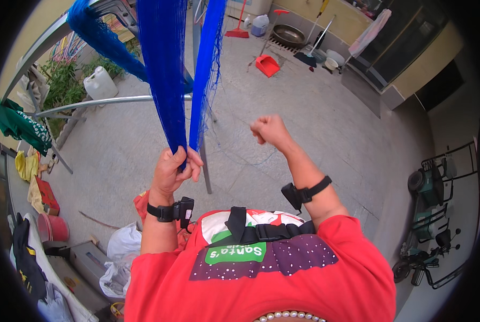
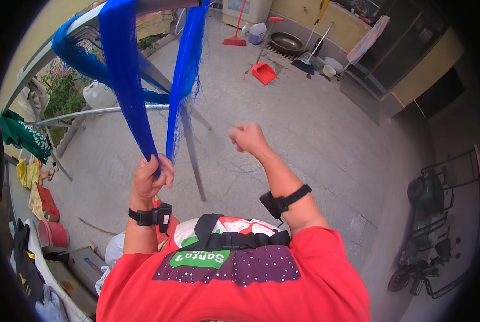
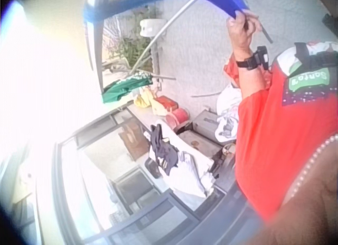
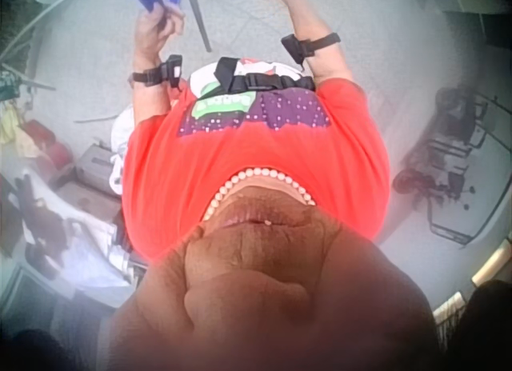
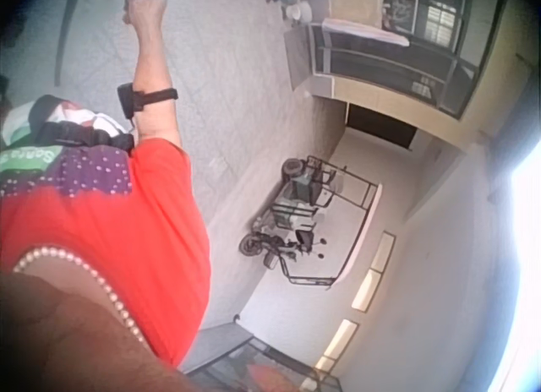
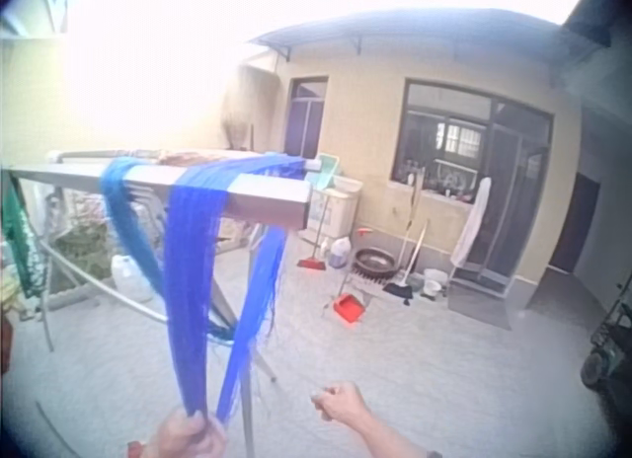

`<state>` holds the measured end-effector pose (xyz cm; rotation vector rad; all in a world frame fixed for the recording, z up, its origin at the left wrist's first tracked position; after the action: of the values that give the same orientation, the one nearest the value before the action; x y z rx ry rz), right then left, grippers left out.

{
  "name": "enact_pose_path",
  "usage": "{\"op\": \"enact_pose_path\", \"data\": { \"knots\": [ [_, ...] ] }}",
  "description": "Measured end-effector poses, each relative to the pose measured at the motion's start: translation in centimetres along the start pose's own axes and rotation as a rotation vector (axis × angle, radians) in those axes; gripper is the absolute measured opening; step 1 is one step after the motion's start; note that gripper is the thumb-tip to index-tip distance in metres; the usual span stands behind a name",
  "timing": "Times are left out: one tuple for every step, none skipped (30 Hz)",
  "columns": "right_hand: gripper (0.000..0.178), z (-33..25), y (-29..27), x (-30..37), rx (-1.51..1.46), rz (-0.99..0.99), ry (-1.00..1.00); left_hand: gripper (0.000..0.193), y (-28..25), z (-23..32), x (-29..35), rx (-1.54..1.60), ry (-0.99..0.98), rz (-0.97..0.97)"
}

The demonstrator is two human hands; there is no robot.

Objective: The person repairs a blue fishing net by hand, repeatedly pulling loose threads through the mesh and tightening them. The net is draped over a metal frame while the person works on individual sections.

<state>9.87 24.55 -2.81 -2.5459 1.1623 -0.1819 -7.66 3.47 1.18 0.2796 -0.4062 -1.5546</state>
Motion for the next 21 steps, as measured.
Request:
{"op": "enact_pose_path", "data": {
  "knots": [
    [0.025, -0.8, 0.3, -1.0, -0.084, 0.011, 0.030, 0.054, 0.1, 0.0, 0.0, 0.009, 0.005, -0.004],
    [0.025, -1.7, 0.7, -2.0, -0.178, 0.015, 0.037, 0.054, 0.2, 0.0, -0.1, 0.019, 0.013, -0.011],
    [0.026, -2.5, 1.1, -3.1, -0.276, 0.013, 0.026, 0.053, 0.3, 0.0, -0.1, 0.019, 0.004, -0.009],
    [0.029, -2.8, 1.7, -4.0, -0.357, 0.018, 0.091, 0.053, 0.4, -0.1, -0.2, 0.021, -0.001, -0.009],
    [0.032, -3.0, 2.5, -4.9, -0.443, 0.016, 0.139, 0.052, 0.5, -0.1, -0.2, 0.023, -0.005, -0.010],
    [0.035, -3.2, 3.2, -5.9, -0.540, 0.004, 0.176, 0.052, 0.6, -0.1, -0.3, 0.030, -0.012, -0.007],
    [0.037, -3.1, 3.9, -6.8, -0.582, 0.005, 0.227, 0.052, 0.8, -0.2, -0.3, 0.037, -0.018, -0.004],
    [0.039, -3.0, 4.7, -7.8, -0.636, -0.006, 0.265, 0.052, 0.8, -0.3, -0.4, 0.043, -0.025, 0.000],
    [0.040, -2.8, 5.4, -8.7, -0.678, 0.004, 0.318, 0.052, 0.9, -0.3, -0.5, 0.043, -0.025, -0.003],
    [0.037, -2.7, 6.1, -9.6, -0.748, 0.010, 0.325, 0.052, 1.0, -0.3, -0.6, 0.044, -0.025, -0.005],
    [0.033, -2.5, 6.6, -10.4, -0.802, 0.038, 0.348, 0.052, 1.1, -0.2, -0.6, 0.051, -0.015, -0.011],
    [0.030, -2.2, 6.9, -11.0, -0.857, 0.057, 0.362, 0.052, 1.2, -0.4, -0.6, 0.043, -0.020, -0.005],
    [0.027, -2.2, 7.2, -11.7, -0.923, 0.092, 0.335, 0.052, 1.2, -0.4, -0.7, 0.039, -0.016, -0.005],
    [0.024, -2.1, 7.4, -12.3, -0.989, 0.119, 0.295, 0.052, 1.2, -0.4, -0.6, 0.037, -0.012, -0.008],
    [0.022, -1.8, 7.4, -12.5, -1.037, 0.186, 0.282, 0.052, 1.1, -0.4, -0.6, 0.031, -0.008, -0.007],
    [0.018, -1.6, 7.3, -12.7, -1.045, 0.205, 0.246, 0.052, 0.9, -0.3, -0.5, 0.027, -0.003, -0.008],
    [0.015, -1.2, 6.9, -12.6, -1.036, 0.261, 0.234, 0.052, 0.8, -0.2, -0.5, 0.027, 0.007, -0.009],
    [0.012, -0.8, 6.4, -12.2, -1.022, 0.322, 0.222, 0.052, 0.6, -0.2, -0.4, 0.025, 0.007, -0.006],
    [0.009, -0.3, 6.2, -11.6, -0.979, 0.300, 0.240, 0.053, 0.5, -0.2, -0.3, 0.027, 0.006, -0.006],
    [0.007, 0.1, 5.8, -10.9, -0.931, 0.286, 0.255, 0.053, 0.5, -0.2, -0.3, 0.032, 0.010, -0.013],
    [0.005, 0.4, 5.5, -10.0, -0.878, 0.279, 0.271, 0.053, 0.4, -0.3, -0.4, 0.030, 0.007, -0.010]
  ]
}}
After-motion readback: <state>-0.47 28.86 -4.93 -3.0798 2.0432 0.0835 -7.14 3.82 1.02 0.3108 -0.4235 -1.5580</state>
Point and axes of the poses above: each hand's wrist, its own x-axis away from the middle knuckle, its own y-axis out of the palm, z = x × y, the point moved 6 cm from there along -x, towards the middle knuckle, and after that the axes turned 13 degrees about -y, right-handed, at the moved point
